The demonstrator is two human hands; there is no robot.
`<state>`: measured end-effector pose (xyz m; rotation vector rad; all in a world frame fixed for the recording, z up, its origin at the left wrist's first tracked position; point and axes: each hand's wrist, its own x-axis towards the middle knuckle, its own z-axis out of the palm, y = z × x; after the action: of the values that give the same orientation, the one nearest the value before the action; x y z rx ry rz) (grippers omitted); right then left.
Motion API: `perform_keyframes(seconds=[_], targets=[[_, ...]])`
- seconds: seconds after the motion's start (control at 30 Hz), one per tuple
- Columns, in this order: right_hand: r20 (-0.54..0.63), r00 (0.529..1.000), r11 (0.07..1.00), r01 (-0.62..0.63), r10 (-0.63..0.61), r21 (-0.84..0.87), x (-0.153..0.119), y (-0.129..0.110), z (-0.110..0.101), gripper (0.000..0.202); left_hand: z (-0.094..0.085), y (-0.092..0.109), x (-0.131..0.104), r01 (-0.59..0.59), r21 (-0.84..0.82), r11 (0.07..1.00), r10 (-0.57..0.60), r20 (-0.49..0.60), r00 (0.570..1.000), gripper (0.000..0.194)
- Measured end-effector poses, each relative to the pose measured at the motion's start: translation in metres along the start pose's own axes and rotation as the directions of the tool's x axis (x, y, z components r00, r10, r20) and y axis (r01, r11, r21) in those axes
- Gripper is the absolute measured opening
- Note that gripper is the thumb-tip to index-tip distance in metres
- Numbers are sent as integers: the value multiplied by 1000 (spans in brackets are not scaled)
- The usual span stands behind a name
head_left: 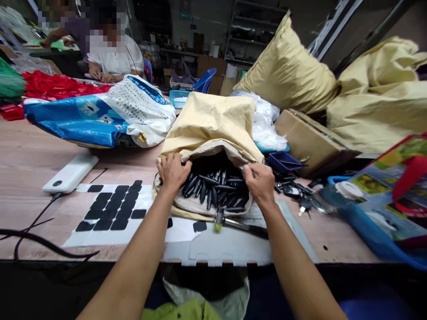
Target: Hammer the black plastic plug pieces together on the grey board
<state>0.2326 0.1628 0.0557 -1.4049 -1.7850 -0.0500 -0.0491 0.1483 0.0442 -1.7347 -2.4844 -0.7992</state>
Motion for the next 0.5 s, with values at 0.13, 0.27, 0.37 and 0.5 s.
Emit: perform_keyframes(seconds=[0.13, 0.27, 0.37, 0.5], targets=[[-304, 952, 994, 60, -31, 88, 64, -6, -23, 24, 21, 15, -28, -29, -38, 999, 21, -179, 984, 32], [-185, 982, 981, 1, 36, 192, 165, -6, 5, 32, 33, 20, -25, 24, -50, 998, -34, -203, 979, 24], [-89, 995, 998, -44, 48, 50, 239, -3, 49, 58, 35, 18, -17, 45, -64, 997, -57, -207, 977, 20], [85, 988, 988, -125, 133, -90, 303, 6, 101, 78, 39, 13, -13, 69, -102, 992, -89, -207, 974, 17]])
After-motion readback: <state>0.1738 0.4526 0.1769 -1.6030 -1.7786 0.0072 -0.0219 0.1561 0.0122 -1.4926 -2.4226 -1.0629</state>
